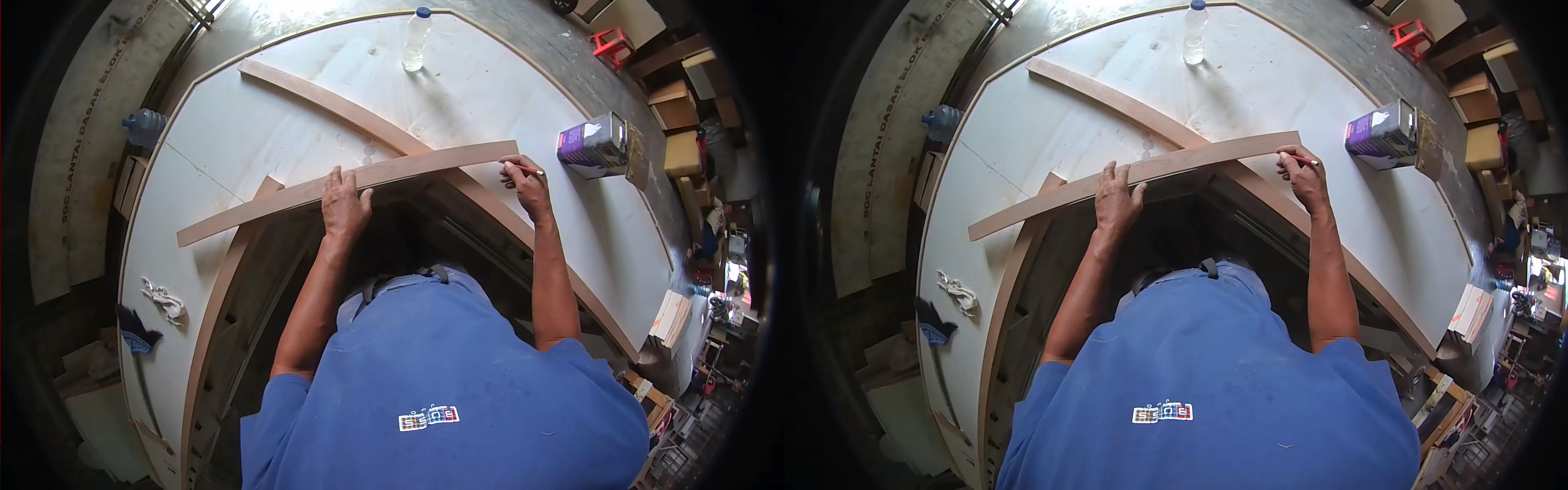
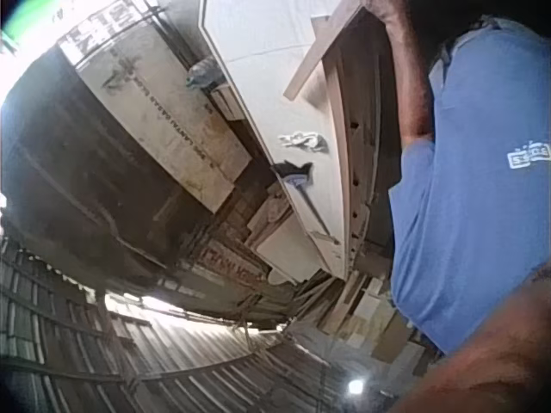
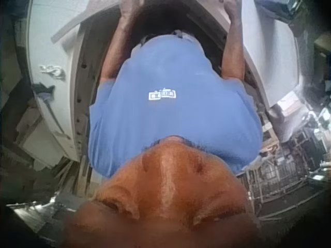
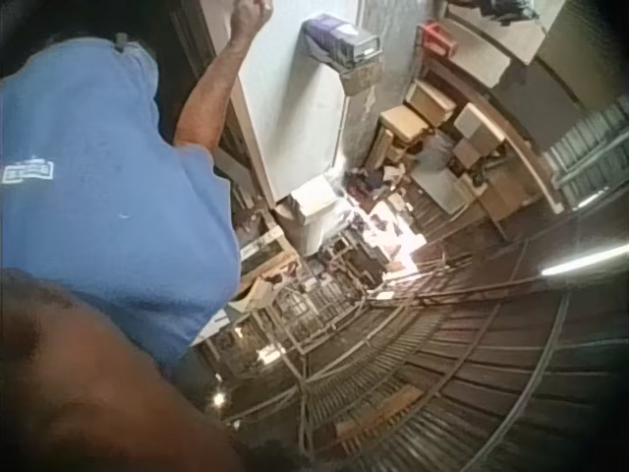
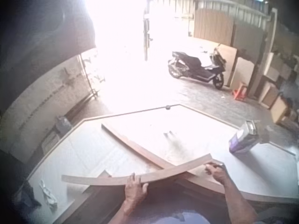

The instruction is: The person marks lines on wooden boards using a pencil and a try square, then saws one of the boards with a hand saw.

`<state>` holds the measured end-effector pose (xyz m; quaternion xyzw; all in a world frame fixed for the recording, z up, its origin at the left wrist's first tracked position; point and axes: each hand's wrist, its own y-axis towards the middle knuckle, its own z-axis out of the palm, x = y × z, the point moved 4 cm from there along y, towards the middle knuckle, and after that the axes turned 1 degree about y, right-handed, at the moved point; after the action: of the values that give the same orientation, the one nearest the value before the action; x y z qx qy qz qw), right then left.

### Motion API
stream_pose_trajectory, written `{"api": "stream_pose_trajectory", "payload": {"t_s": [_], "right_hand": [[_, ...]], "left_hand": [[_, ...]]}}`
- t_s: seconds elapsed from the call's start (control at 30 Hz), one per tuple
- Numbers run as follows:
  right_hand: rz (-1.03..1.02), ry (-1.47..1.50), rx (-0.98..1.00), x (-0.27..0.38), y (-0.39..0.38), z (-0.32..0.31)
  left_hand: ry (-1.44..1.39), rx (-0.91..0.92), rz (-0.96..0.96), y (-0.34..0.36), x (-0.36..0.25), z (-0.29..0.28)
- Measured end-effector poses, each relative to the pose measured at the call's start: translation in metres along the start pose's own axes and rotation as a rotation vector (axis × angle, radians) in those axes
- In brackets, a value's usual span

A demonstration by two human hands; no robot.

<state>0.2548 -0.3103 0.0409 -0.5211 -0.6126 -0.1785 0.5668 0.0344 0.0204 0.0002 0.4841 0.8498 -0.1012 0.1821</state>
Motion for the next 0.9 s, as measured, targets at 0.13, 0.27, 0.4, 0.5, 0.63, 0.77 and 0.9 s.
{"api": "stream_pose_trajectory", "payload": {"t_s": [0.13, 0.27, 0.4, 0.5, 0.63, 0.77, 0.9], "right_hand": [[-0.221, -0.294, -0.128, 0.013, 0.027, -0.002], [-0.477, -0.529, -0.124, 0.023, 0.057, 0.005], [-0.598, -0.700, 0.040, 0.032, 0.077, 0.020], [-0.655, -0.830, 0.160, 0.030, 0.080, 0.033], [-0.813, -0.849, 0.176, 0.027, 0.075, 0.044], [-0.757, -0.910, 0.220, 0.020, 0.076, 0.051], [-0.762, -0.929, 0.236, 0.011, 0.071, 0.059]], "left_hand": [[-0.021, -0.007, -0.063, 0.007, 0.018, -0.004], [-0.127, -0.020, -0.101, 0.004, 0.026, -0.004], [-0.100, -0.062, -0.120, 0.006, 0.022, -0.009], [-0.050, -0.097, -0.107, 0.007, 0.019, -0.010], [-0.043, -0.079, -0.126, 0.010, 0.018, -0.009], [-0.033, -0.077, -0.125, 0.014, 0.018, -0.011], [-0.034, -0.073, -0.135, 0.014, 0.019, -0.010]]}}
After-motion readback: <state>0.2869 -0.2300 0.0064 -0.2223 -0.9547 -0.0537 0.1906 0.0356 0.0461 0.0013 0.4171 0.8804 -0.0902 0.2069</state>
